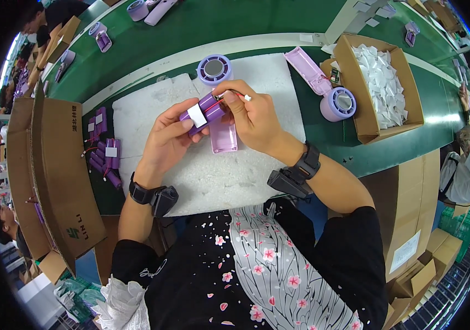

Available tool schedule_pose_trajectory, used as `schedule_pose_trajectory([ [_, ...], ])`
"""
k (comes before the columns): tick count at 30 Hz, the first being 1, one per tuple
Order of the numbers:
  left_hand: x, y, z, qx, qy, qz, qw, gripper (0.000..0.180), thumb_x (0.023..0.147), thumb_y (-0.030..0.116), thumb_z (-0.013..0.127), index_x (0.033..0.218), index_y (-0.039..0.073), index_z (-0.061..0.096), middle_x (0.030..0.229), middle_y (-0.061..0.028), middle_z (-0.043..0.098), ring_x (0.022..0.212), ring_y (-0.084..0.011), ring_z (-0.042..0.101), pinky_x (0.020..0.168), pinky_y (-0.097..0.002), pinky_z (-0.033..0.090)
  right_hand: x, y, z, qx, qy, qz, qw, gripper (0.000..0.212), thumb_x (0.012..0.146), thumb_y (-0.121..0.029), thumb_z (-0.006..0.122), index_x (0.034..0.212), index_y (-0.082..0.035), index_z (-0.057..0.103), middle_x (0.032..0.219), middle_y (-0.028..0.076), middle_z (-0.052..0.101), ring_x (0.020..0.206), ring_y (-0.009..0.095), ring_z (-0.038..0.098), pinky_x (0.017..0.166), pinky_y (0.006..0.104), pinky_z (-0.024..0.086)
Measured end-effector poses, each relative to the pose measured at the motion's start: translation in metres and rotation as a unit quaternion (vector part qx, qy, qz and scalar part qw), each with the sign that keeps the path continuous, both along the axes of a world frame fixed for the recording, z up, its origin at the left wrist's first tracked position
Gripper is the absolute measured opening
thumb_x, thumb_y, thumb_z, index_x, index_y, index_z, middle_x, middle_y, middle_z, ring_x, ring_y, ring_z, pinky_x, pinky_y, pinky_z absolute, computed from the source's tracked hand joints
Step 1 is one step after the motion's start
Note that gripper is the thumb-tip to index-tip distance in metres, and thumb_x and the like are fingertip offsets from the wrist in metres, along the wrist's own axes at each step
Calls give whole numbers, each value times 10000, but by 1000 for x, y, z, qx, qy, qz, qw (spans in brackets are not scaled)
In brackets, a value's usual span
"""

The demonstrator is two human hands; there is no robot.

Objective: The person picks up a battery pack and a fan housing, connects the wires to a circuit board, and fits them into the compartment. After testing the connection, they place the assembled fan onto the conveyor belt and reach for another battery pack.

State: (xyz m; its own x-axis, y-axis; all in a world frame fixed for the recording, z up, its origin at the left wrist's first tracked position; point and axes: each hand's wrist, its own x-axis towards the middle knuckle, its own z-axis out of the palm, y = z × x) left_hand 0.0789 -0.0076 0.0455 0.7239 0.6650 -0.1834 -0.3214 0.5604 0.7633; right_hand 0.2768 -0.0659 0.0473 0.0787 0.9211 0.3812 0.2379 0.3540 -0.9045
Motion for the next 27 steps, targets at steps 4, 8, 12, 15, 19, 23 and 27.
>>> schedule_pose_trajectory([
  [4,2,-3,-5,42,22,17,999,356,850,19,658,1196,48,581,969,-116,644,803,-191,628,655,-268,490,1,0,-1,13,-52,5,999,264,1033,-216,433,1082,-4,580,875,79,681,693,131,655,597,242,510],
  [8,3,-4,-7,132,66,29,989,347,819,7,705,1142,37,580,949,-85,638,804,-162,624,631,-254,487,2,0,-1,70,-82,1,994,240,1025,-205,454,1064,-16,596,879,78,682,689,142,658,605,248,507],
  [12,12,-10,-4,233,94,77,965,382,799,10,735,1148,19,580,957,-70,637,783,-135,614,601,-232,476,2,0,2,56,-80,10,995,231,1018,-201,468,1056,-18,605,881,83,682,676,155,655,606,255,507],
  [15,12,-11,3,269,121,82,952,402,803,29,739,1175,12,590,957,-65,637,768,-119,610,607,-223,477,-1,1,3,77,-84,7,993,216,1008,-191,488,1053,-19,610,866,83,683,654,153,644,601,257,505],
  [19,6,-10,9,266,160,36,950,413,845,97,712,1232,8,599,947,-66,638,751,-110,612,633,-226,492,-1,-1,7,88,-103,17,991,196,996,-176,508,1049,-21,616,856,83,687,635,151,634,595,260,502],
  [23,-1,-5,6,209,121,1,970,420,915,211,649,1275,7,583,966,-88,644,744,-128,623,623,-245,506,-3,-2,8,105,-106,30,988,185,990,-162,515,1050,-23,620,844,80,688,626,153,631,590,260,498],
  [27,-3,-2,8,124,65,-38,989,448,966,305,573,1303,10,562,998,-113,649,747,-151,636,612,-261,512,-2,-1,10,83,-83,20,993,189,990,-164,518,1050,-17,621,852,80,689,639,138,631,589,257,497],
])
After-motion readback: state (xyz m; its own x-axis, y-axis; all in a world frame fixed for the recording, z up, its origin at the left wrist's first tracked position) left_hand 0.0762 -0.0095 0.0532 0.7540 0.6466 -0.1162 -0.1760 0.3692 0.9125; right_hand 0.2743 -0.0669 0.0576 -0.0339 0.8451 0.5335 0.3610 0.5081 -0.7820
